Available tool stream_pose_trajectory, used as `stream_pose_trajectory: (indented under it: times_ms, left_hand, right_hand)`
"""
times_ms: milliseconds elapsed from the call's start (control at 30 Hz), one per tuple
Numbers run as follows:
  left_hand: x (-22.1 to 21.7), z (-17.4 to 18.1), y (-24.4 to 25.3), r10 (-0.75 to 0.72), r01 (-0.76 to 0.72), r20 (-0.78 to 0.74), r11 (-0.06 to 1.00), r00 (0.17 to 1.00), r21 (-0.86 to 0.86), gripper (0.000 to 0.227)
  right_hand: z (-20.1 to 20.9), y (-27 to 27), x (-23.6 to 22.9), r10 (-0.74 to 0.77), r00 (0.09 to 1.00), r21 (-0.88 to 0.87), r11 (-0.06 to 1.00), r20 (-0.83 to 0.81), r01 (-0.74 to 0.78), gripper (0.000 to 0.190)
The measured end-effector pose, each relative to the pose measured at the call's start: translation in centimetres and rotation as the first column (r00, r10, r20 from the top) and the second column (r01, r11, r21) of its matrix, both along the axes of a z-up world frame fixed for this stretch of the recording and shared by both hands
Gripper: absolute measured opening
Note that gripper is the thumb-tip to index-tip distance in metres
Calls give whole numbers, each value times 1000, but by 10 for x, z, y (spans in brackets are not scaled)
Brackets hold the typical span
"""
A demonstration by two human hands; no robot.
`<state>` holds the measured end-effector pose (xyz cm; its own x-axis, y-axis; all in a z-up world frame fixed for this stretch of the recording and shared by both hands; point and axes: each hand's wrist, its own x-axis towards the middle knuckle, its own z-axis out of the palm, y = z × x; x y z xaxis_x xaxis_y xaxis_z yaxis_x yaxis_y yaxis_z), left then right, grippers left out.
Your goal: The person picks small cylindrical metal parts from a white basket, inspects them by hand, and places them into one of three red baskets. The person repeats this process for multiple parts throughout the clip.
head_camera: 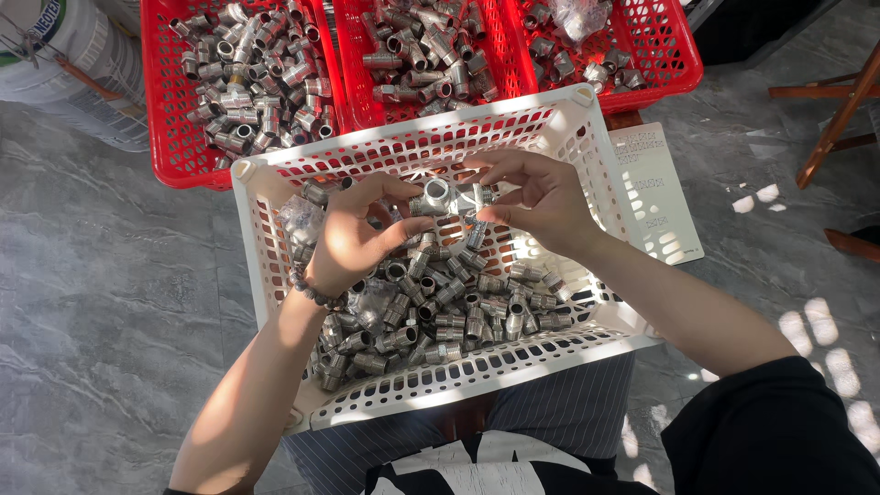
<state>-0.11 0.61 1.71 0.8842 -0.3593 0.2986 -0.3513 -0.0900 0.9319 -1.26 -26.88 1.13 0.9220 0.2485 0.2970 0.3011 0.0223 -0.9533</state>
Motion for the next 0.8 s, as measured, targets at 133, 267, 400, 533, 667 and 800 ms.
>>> stream_pose_trajectory:
  times_ms: [133, 267, 400, 533, 667, 800]
  left_hand:
    - [1, -3, -1, -10, 10, -3, 1000, 1000, 15, 40]
    - [-1, 10, -4, -51, 54, -67, 998, 996, 40, 47]
    - [1, 6, -1, -96, 114, -156, 988, 983, 108, 65]
    - [0, 7, -5, -122, 159, -171, 961, 978, 225, 68]
    - [1, 12, 1, -171, 204, -131, 929, 977, 308, 62]
    - [2, 9, 4, -184, 215, -125, 927, 975, 307, 58]
  right_hand:
    - [-33, -15, 16, 108, 969, 176, 982, -223, -68, 35]
    - [-13, -14, 21, 50, 912, 220, 974, -408, 45, 25]
    - [-14, -20, 51, -25, 737, 209, 952, -675, 224, 14]
    - [-7, -10, 85, -33, 699, 300, 887, -715, 350, 26]
    - [39, 7, 103, 54, 752, 562, 699, -657, 441, 16]
    - [51, -14, 96, -101, 811, 317, 887, -577, 336, 39]
